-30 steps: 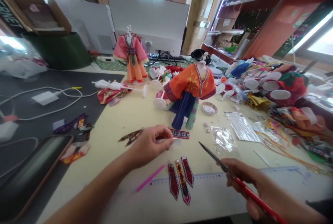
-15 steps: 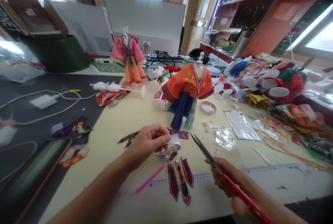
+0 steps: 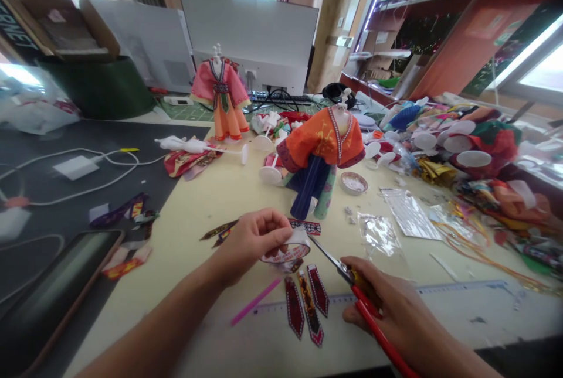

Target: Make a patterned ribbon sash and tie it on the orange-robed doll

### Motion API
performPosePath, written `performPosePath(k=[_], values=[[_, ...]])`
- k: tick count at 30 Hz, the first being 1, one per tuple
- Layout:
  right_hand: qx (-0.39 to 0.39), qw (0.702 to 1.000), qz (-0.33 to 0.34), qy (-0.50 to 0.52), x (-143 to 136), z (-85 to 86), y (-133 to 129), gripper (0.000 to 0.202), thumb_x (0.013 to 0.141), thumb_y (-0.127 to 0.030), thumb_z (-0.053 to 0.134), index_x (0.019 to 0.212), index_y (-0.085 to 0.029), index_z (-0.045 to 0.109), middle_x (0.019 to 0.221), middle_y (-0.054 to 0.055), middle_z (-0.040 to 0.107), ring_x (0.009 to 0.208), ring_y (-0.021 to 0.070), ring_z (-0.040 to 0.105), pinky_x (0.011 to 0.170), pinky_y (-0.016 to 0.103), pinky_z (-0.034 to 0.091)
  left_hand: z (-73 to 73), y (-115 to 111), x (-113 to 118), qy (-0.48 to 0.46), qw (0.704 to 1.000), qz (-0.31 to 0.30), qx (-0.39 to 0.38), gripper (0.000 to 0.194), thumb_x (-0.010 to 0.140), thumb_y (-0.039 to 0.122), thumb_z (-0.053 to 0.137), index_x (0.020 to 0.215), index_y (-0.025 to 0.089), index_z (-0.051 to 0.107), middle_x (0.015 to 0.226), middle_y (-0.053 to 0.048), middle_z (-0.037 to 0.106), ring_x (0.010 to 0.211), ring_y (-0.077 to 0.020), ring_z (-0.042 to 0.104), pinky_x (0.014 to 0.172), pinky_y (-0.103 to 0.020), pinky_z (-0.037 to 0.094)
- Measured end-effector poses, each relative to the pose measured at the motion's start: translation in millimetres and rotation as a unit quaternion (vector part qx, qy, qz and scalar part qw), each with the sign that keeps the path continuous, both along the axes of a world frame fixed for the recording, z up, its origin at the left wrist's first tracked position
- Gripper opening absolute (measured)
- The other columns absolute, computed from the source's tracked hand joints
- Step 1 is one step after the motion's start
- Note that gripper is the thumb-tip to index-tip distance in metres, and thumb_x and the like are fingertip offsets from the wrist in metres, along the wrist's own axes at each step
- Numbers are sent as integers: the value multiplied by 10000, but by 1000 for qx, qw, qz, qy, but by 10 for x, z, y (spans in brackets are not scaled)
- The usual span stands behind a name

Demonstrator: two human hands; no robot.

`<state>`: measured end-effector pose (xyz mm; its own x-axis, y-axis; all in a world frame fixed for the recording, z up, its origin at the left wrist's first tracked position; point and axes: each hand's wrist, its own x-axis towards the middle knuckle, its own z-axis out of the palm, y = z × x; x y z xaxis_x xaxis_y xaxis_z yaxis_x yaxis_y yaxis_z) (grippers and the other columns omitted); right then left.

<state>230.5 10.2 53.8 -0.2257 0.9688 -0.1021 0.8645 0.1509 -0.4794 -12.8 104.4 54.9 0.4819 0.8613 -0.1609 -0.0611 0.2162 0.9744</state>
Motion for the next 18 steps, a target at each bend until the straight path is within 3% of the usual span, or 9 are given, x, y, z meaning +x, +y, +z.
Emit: performPosePath(k=[18], values=[[113, 993, 22, -9, -9, -89, -9, 504, 714, -374, 651, 1171, -205, 522, 804, 56, 699, 633, 208, 644, 557, 307, 492, 6, -25, 14, -9, 1000, 1, 6, 219, 769, 324, 663, 760, 131, 560, 567, 36, 546, 479, -43, 451, 451, -155, 325]])
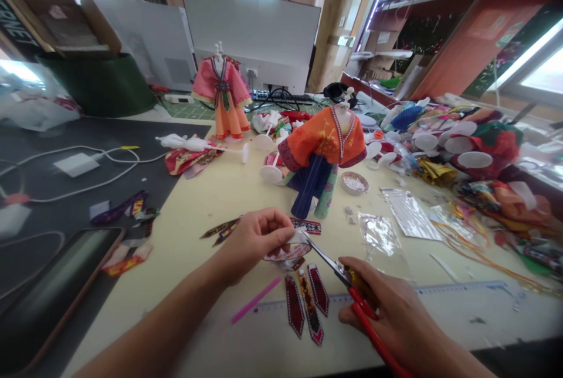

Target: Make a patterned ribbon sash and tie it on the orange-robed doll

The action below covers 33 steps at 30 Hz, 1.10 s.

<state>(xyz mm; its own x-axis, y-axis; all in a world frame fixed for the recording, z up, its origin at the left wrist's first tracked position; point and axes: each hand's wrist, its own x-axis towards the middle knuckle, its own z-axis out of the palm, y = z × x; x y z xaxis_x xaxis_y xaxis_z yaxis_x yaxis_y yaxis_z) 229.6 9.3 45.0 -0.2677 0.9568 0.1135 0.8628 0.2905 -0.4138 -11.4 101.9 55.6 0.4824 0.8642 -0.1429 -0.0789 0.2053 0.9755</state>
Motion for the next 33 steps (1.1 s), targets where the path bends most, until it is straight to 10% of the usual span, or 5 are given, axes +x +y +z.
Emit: performPosePath(k=[33], values=[[42, 999, -9, 25, -18, -71, 33, 420, 787, -431, 586, 1127, -188, 547, 681, 23, 678, 525, 167, 609, 501, 271, 492, -50, -42, 88, 7, 999, -8, 40, 166, 803, 281, 622, 772, 146, 528, 600, 37, 568, 518, -55, 491, 472, -171, 348]])
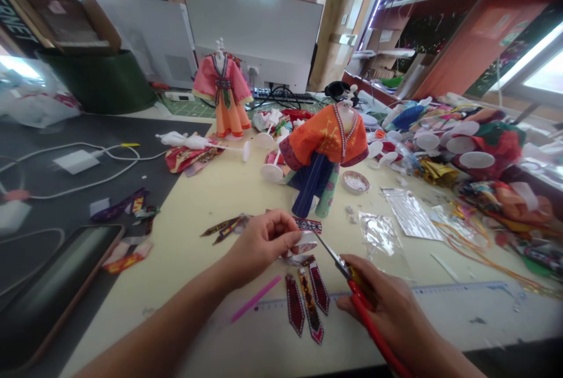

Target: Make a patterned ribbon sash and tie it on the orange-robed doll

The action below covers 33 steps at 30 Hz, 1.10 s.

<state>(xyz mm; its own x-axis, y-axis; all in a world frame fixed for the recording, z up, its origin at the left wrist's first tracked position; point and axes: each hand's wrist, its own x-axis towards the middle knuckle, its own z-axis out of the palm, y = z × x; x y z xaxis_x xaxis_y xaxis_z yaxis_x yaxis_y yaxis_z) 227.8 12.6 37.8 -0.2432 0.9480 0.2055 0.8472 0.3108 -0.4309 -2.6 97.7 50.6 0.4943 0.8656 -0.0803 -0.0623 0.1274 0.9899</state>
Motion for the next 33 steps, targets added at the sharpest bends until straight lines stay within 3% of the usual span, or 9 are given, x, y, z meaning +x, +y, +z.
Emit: performPosePath(k=[5, 10, 13, 16, 20, 26, 33], values=[[-5, 999, -41, 12, 92, -6, -14, 400, 793, -401, 586, 1135, -203, 524, 760, 32, 702, 600, 177, 645, 525, 259, 506, 22, -15, 12, 16, 1000, 11, 10, 148, 800, 241, 614, 756, 141, 515, 619, 34, 573, 538, -50, 498, 488, -164, 356], [-11, 998, -53, 20, 104, -32, -50, 365, 789, -383, 593, 1113, -224, 535, 718, 1, 690, 582, 168, 636, 530, 250, 503, 41, -34, 19, 23, 1000, 14, 2, 154, 801, 243, 603, 770, 148, 486, 676, -3, 637, 571, -74, 542, 512, -182, 379], [-3, 998, -52, 17, 106, -46, -63, 357, 785, -372, 603, 1101, -219, 541, 686, -14, 674, 559, 155, 621, 530, 240, 501, 62, -51, 14, 27, 1000, 5, 14, 169, 808, 222, 587, 915, 159, 472, 692, -7, 663, 609, -95, 567, 525, -190, 382], [10, 999, -52, 14, 132, -61, -82, 368, 787, -382, 604, 1109, -216, 538, 730, -8, 689, 581, 150, 633, 532, 228, 506, 87, -65, 11, 35, 999, -3, 30, 367, 801, 174, 576, 1131, 167, 414, 690, 20, 654, 616, -93, 561, 546, -195, 384], [35, 998, -43, 0, 178, -93, -115, 407, 793, -429, 596, 1125, -203, 530, 799, 22, 708, 609, 159, 654, 514, 227, 512, 113, -60, 1, 36, 999, 0, 39, 516, 789, 119, 543, 1265, 164, 349, 710, 25, 649, 626, -88, 559, 561, -199, 382], [61, 997, -40, -15, 211, -146, -140, 422, 803, -447, 586, 1131, -189, 526, 718, 24, 683, 544, 154, 627, 488, 238, 505, 139, -23, -50, 17, 999, 17, 36, 561, 773, 98, 530, 1299, 151, 343, 704, 18, 652, 645, -93, 573, 541, -188, 376], [71, 997, -28, -9, 213, -183, -187, 432, 821, -464, 570, 1144, -184, 509, 622, -15, 618, 480, 126, 572, 470, 223, 476, 123, 26, -111, 19, 997, 42, 61, 552, 798, 198, 587, 1307, 184, 373, 673, 37, 623, 620, -85, 565, 524, -175, 372]])
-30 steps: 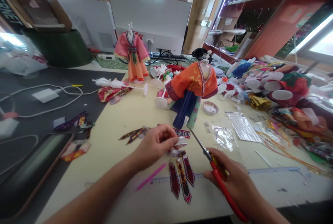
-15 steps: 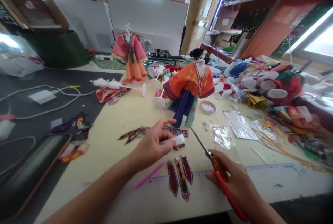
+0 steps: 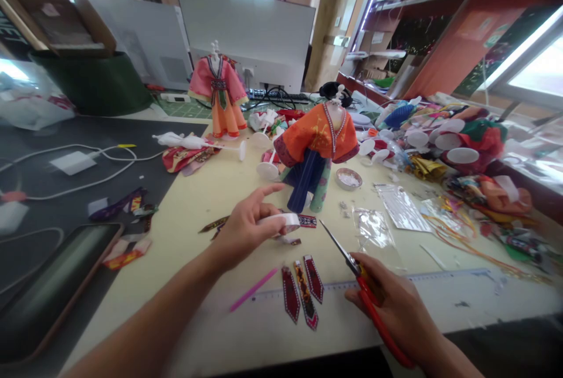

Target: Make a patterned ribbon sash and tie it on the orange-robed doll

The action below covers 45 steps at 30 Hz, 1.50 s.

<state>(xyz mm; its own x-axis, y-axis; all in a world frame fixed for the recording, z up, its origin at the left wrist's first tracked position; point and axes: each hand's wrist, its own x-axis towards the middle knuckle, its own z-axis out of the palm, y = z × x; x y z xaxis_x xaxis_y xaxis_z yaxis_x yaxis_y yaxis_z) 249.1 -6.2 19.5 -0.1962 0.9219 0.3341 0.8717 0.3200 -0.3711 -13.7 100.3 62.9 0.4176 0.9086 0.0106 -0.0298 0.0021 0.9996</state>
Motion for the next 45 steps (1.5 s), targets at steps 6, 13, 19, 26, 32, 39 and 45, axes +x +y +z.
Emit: performPosePath(k=[6, 13, 19, 26, 32, 39, 45], values=[[29, 999, 14, -13, 19, -29, -25, 443, 838, -489, 537, 1145, -171, 506, 611, -11, 614, 471, 130, 573, 466, 227, 467, 26, 29, -47, 109, 990, -68, 57, 591, 809, 213, 565, 1358, 187, 347, 746, 5, 655, 712, -127, 607, 607, -216, 423], [55, 993, 54, -87, 129, -59, -59, 426, 857, -451, 517, 1161, -153, 493, 770, 65, 672, 604, 181, 638, 538, 277, 501, 195, -7, -137, 284, 937, -156, 130, 417, 827, 242, 535, 1242, 198, 531, 875, -30, 704, 788, -156, 645, 753, -275, 466], [56, 988, 111, -90, 217, -89, -78, 374, 865, -366, 501, 1162, -137, 490, 755, 65, 661, 616, 189, 632, 536, 293, 503, 228, -181, -246, 375, 883, -141, 245, 209, 862, 267, 503, 984, 234, 670, 1007, -27, 684, 908, -176, 610, 805, -283, 449], [41, 978, 165, -119, 197, -95, -45, 393, 862, -330, 510, 1196, -125, 482, 905, 120, 673, 782, 224, 646, 644, 338, 534, -122, -390, -665, 442, 850, -72, 276, 159, 844, 222, 497, 882, 239, 650, 895, -37, 656, 901, -215, 568, 819, -348, 434], [70, 962, 209, -159, 114, -48, -5, 372, 875, -290, 484, 1187, -86, 497, 888, 135, 669, 767, 218, 633, 682, 360, 536, -225, -516, -731, 424, 850, -14, 312, 172, 826, 197, 501, 905, 243, 647, 970, -36, 665, 1002, -234, 546, 954, -389, 353], [95, 944, 256, -185, 73, 26, 6, 370, 871, -258, 485, 1194, -79, 511, 777, 98, 640, 716, 216, 608, 633, 358, 522, -99, -800, -152, 350, 928, -28, 123, 230, 851, 311, 485, 758, 169, 640, 757, -33, 645, 720, -159, 565, 653, -260, 417], [104, 938, 266, -199, 85, 72, -22, 372, 868, -272, 497, 1179, -69, 522, 771, 96, 631, 678, 208, 583, 613, 352, 506, -122, -784, -11, 310, 948, -56, 46, 201, 818, 286, 512, 729, 149, 629, 700, -12, 608, 661, -134, 522, 598, -230, 383]])
